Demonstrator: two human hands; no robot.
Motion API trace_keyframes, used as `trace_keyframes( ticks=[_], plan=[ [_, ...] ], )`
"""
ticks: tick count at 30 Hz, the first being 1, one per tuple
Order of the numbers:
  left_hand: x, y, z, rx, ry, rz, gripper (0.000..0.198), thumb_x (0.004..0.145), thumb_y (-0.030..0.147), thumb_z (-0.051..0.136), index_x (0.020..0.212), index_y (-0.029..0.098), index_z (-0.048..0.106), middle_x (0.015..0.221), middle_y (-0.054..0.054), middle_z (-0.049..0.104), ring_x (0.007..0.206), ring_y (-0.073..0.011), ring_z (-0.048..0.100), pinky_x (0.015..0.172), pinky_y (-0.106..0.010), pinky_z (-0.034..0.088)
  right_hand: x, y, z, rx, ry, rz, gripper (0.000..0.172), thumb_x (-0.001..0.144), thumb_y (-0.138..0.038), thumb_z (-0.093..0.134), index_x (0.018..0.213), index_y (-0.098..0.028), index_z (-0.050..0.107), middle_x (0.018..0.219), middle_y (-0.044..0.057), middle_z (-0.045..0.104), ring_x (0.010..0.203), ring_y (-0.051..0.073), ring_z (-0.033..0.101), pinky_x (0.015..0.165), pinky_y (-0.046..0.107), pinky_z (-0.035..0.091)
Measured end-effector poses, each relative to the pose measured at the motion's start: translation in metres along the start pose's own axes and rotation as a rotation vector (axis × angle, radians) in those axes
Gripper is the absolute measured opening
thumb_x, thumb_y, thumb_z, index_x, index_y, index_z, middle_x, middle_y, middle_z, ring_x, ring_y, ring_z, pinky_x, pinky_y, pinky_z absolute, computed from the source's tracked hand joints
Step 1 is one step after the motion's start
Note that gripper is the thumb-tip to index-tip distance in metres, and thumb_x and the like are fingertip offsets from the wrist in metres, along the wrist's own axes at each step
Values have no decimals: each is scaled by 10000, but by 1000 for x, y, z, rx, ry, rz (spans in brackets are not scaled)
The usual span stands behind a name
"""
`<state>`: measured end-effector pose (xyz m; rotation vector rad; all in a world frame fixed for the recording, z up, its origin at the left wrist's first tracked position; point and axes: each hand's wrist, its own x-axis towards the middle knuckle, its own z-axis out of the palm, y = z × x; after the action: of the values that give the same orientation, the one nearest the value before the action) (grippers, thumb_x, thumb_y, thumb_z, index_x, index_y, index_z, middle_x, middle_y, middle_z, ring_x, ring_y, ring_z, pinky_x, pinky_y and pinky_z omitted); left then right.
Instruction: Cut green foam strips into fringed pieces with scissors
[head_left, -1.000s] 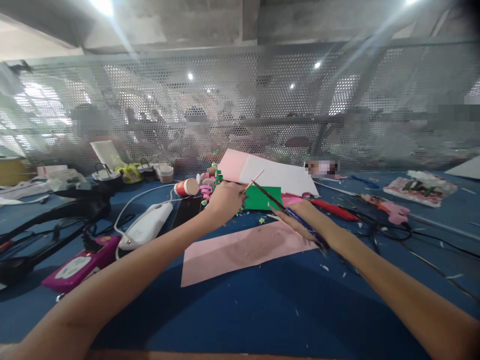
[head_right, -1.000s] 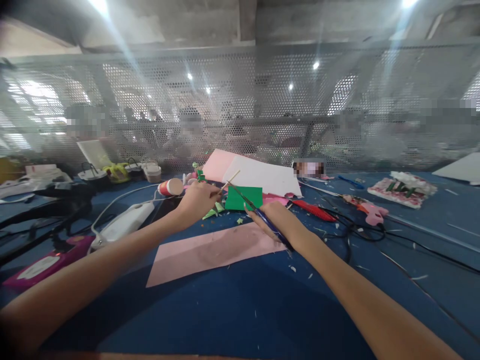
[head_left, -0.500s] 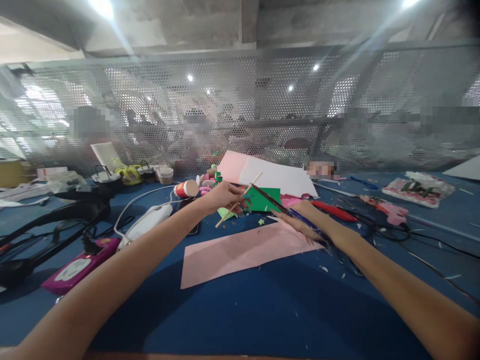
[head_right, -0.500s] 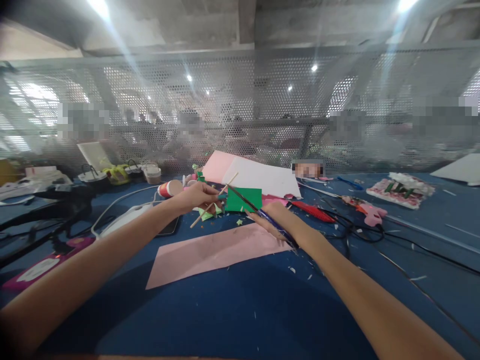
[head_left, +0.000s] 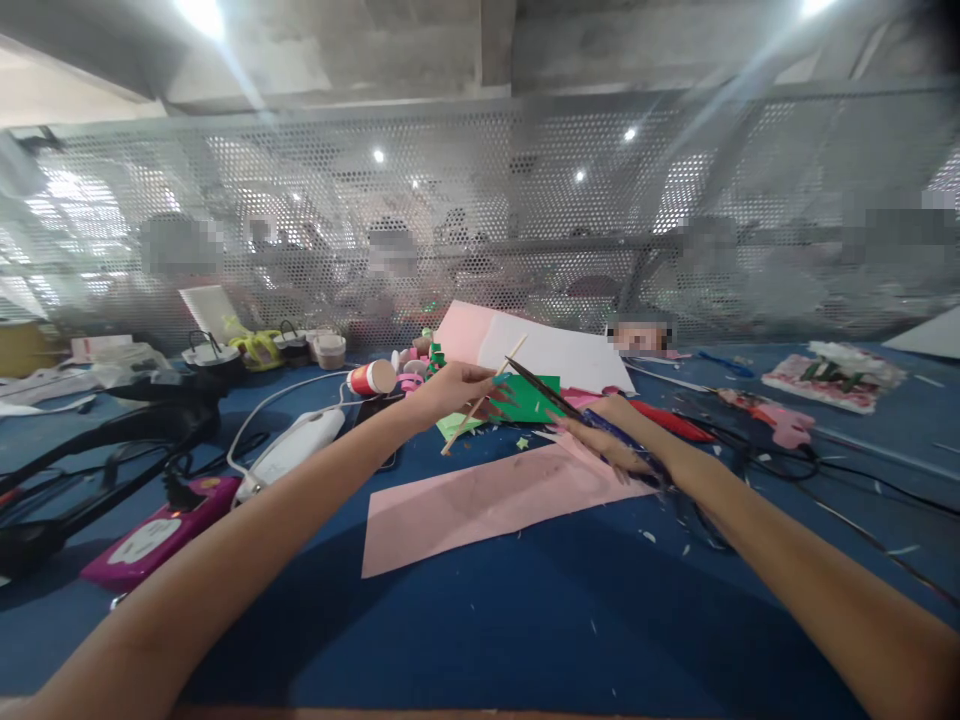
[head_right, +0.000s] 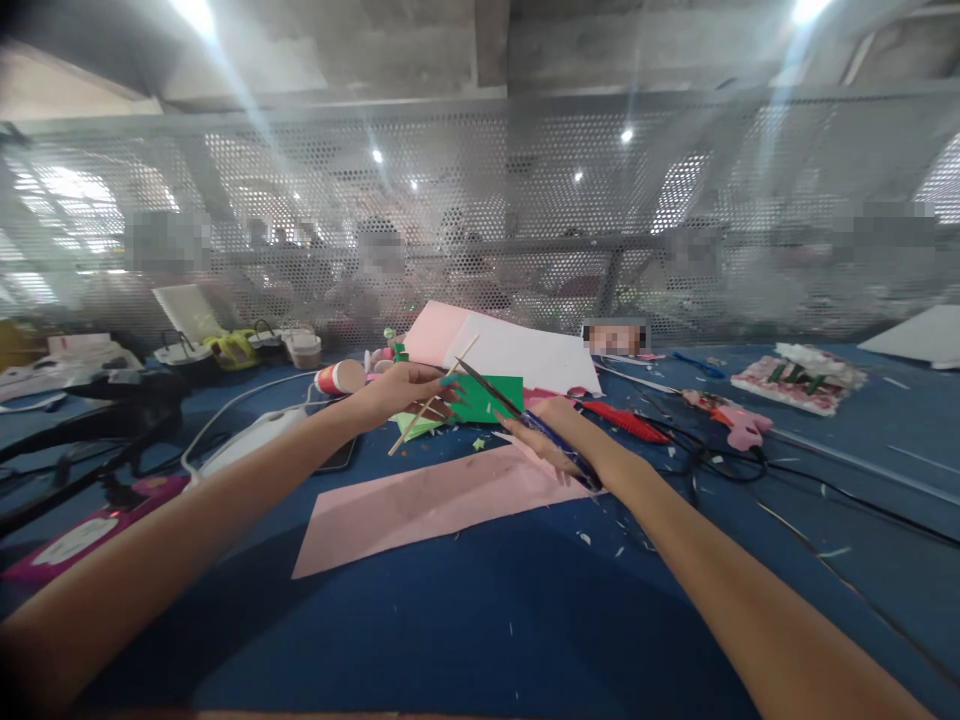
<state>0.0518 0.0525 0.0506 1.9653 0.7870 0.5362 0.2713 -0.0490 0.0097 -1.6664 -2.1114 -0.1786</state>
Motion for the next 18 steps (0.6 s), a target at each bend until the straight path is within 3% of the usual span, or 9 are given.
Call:
trace_keyframes(
  ticks=[3,6,10,14,16,18],
  plan=[
    [4,-9,-9,-317,-181,-58,233,807,300,562,923,110,632,883,-94,681,672,-137,651,678,-288,529,2,7,-5,-88,-7,-73,489,870,-437,351,579,-156,624,511,51,608,523,152,587,510,212,368],
    [5,-11,-11,-286,-140,-82,183,768,268,610,862,115,647,800,-62,681,537,-91,603,613,-260,521,2,6,-6,-127,23,-86,446,864,-412,374,591,-166,627,562,73,640,552,162,606,543,221,392],
    [2,-5,-3,157,105,-47,179,788,230,558,755,100,676,658,-62,654,505,-115,579,584,-266,493,-1,-5,1,-92,78,-54,464,859,-467,396,582,-182,637,653,99,676,646,191,631,612,251,434],
    [-4,2,10,738,392,167,256,814,185,463,719,121,692,641,-86,644,636,-185,587,674,-307,446,-2,-11,11,1,81,-22,484,865,-496,383,590,-197,645,675,91,683,656,195,635,627,268,449],
    [-7,5,13,884,430,207,260,813,177,449,747,127,695,656,-93,644,684,-204,579,704,-313,422,-1,-11,14,4,67,19,518,867,-514,367,563,-194,638,578,80,653,586,190,622,594,271,446],
    [-8,7,13,893,406,212,260,818,181,445,757,140,694,640,-79,640,690,-198,573,703,-295,411,-1,-9,15,17,67,30,514,864,-522,366,586,-197,651,542,67,640,582,190,624,587,265,446]
  ],
)
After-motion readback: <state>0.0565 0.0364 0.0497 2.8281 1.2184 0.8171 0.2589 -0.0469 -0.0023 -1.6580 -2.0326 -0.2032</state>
